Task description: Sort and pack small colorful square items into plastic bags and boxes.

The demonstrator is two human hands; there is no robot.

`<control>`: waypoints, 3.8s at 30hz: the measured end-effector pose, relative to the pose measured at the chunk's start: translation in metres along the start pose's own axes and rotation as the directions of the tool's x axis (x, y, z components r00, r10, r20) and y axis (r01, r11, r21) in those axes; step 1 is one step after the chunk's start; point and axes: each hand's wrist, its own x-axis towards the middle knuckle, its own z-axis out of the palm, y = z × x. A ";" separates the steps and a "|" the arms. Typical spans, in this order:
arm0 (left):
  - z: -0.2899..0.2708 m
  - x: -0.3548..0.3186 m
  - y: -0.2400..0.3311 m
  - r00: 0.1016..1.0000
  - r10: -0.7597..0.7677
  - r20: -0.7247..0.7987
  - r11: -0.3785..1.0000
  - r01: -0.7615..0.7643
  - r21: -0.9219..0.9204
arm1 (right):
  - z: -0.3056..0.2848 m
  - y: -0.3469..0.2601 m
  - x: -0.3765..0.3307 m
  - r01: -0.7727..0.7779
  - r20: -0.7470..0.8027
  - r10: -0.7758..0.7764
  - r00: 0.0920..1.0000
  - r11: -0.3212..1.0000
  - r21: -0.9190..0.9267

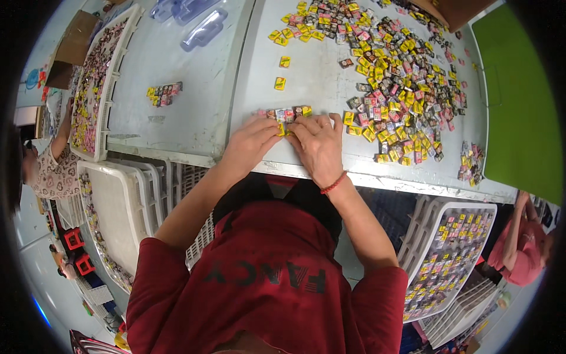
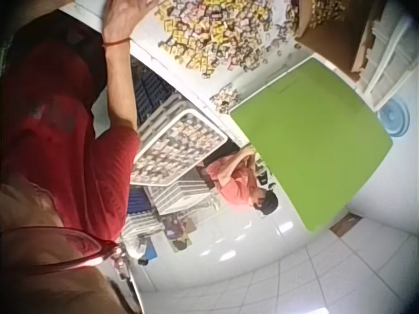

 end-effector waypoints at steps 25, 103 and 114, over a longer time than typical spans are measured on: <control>0.009 -0.015 -0.011 0.982 0.030 -0.188 0.998 -0.020 0.056 | 0.017 -0.007 -0.012 -0.018 -0.157 0.004 0.988 0.996 -0.085; -0.007 0.003 -0.062 0.990 0.098 -0.101 0.995 -0.096 0.026 | 0.017 -0.014 -0.008 0.061 -0.031 -0.065 0.997 0.993 -0.104; -0.028 -0.012 -0.038 0.974 -0.012 0.226 0.971 -0.043 0.234 | 0.013 -0.019 0.010 0.085 0.088 -0.075 0.993 0.988 -0.125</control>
